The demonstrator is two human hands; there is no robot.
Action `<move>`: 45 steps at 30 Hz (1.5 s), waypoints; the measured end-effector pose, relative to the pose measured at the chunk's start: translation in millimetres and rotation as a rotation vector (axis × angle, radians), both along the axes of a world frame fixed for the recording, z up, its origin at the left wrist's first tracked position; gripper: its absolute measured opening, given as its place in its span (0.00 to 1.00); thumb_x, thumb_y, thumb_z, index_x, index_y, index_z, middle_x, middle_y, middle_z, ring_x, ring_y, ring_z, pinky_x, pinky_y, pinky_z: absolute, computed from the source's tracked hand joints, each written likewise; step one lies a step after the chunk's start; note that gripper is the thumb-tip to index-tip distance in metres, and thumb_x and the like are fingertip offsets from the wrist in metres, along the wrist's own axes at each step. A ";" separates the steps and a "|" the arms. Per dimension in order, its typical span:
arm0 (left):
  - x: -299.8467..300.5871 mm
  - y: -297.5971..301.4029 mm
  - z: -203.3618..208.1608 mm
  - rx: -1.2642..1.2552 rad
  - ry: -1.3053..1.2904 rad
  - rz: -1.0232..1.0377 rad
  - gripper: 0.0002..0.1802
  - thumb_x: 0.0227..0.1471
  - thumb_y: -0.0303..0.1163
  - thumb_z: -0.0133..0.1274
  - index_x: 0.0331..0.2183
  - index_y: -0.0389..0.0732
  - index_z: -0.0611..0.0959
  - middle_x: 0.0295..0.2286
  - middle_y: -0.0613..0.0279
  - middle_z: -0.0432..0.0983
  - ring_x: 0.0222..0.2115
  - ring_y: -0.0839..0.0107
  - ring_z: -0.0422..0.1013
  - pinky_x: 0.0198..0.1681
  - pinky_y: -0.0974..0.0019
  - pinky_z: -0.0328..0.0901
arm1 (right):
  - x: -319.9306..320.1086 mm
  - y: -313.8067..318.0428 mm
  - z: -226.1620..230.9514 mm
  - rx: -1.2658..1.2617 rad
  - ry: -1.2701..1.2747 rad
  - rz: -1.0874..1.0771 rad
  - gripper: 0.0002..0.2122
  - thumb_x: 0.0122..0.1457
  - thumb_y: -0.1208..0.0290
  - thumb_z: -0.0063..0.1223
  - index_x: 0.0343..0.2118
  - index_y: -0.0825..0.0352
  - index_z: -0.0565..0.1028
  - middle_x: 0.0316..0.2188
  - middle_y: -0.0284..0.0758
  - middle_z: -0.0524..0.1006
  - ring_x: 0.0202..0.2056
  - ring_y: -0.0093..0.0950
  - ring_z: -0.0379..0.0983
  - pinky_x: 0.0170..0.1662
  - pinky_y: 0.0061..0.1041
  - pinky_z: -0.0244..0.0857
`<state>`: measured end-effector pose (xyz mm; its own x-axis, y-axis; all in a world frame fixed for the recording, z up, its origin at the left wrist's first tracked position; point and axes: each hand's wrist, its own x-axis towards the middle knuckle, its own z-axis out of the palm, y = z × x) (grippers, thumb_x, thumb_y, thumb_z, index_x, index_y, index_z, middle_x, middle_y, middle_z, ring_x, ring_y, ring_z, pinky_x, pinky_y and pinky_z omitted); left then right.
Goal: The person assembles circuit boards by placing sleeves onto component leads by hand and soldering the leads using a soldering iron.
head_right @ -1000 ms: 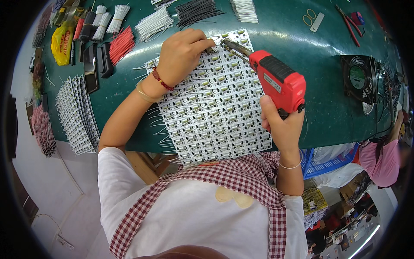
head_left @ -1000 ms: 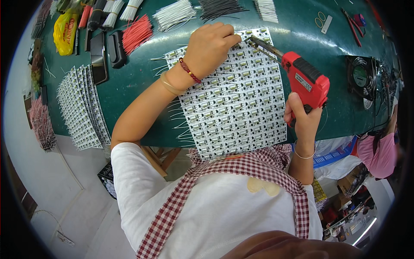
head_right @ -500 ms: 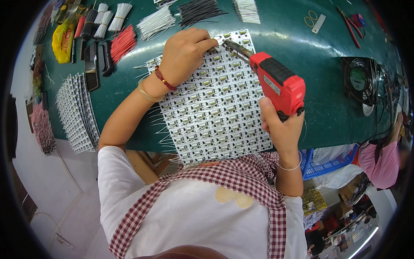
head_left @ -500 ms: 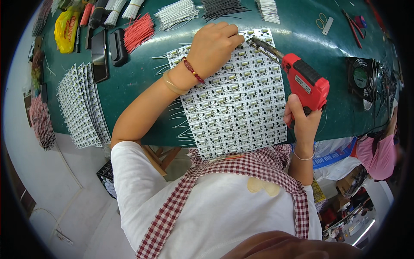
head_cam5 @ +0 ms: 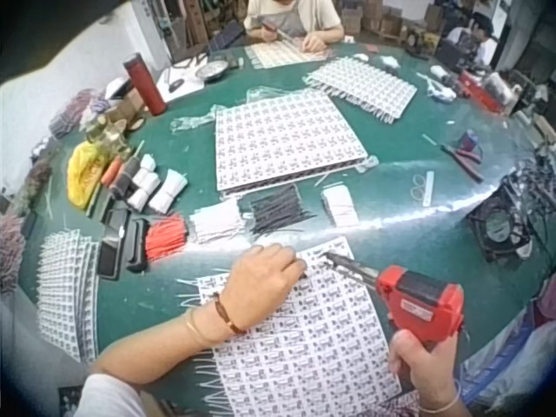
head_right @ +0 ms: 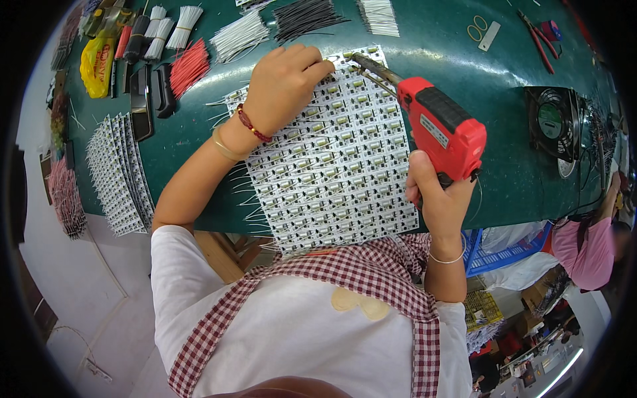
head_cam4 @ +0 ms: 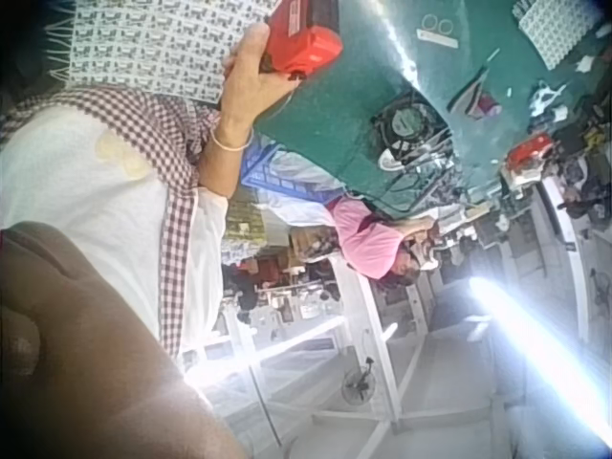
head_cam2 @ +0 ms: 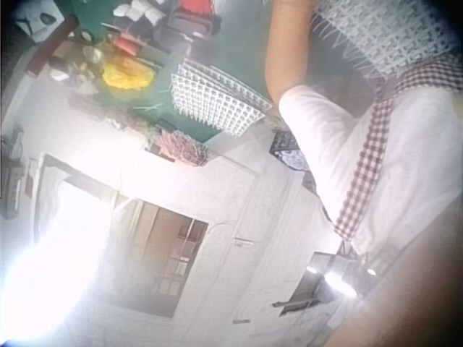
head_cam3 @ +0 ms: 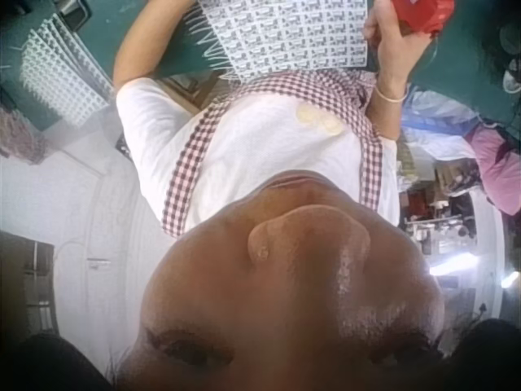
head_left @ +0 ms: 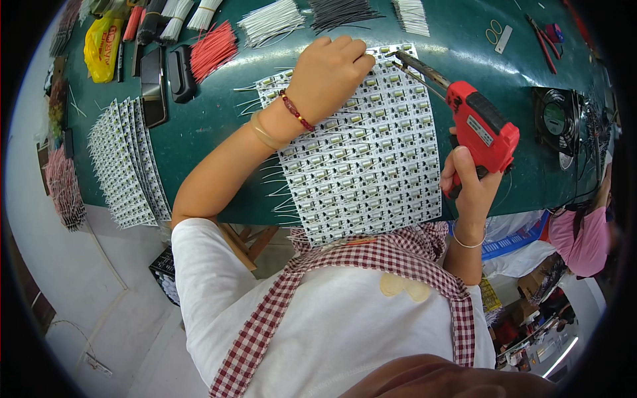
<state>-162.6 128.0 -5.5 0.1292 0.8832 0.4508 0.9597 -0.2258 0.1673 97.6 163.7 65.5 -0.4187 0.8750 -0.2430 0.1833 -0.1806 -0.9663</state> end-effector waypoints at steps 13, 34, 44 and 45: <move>19.5 -12.4 9.1 0.061 -0.058 0.064 0.13 0.36 0.21 0.54 0.30 0.41 0.82 0.23 0.64 0.67 0.26 0.67 0.67 0.27 0.66 0.63 | 9.1 4.0 3.1 -0.071 0.024 -0.029 0.06 0.57 0.77 0.54 0.35 0.73 0.72 0.15 0.28 0.71 0.13 0.15 0.65 0.16 0.15 0.58; 24.1 -11.0 -0.5 0.050 -0.116 0.022 0.11 0.36 0.20 0.54 0.29 0.38 0.81 0.24 0.61 0.66 0.27 0.64 0.67 0.29 0.65 0.65 | 15.1 5.9 -11.7 -0.025 -0.083 0.068 0.05 0.53 0.76 0.60 0.28 0.70 0.75 0.16 0.27 0.72 0.14 0.14 0.66 0.17 0.15 0.60; 22.9 -11.4 -0.6 0.041 -0.139 0.024 0.10 0.36 0.20 0.54 0.28 0.38 0.81 0.24 0.61 0.67 0.27 0.64 0.67 0.30 0.65 0.65 | 14.5 5.2 -10.1 -0.035 -0.083 0.039 0.06 0.52 0.75 0.62 0.29 0.71 0.76 0.17 0.27 0.74 0.14 0.14 0.66 0.17 0.15 0.60; 22.9 -11.3 -0.3 0.043 -0.137 0.022 0.10 0.36 0.21 0.54 0.28 0.38 0.81 0.24 0.61 0.67 0.27 0.64 0.67 0.29 0.65 0.65 | 15.3 4.9 -11.3 -0.035 -0.084 0.040 0.06 0.52 0.75 0.62 0.29 0.71 0.76 0.17 0.27 0.74 0.14 0.14 0.66 0.17 0.15 0.60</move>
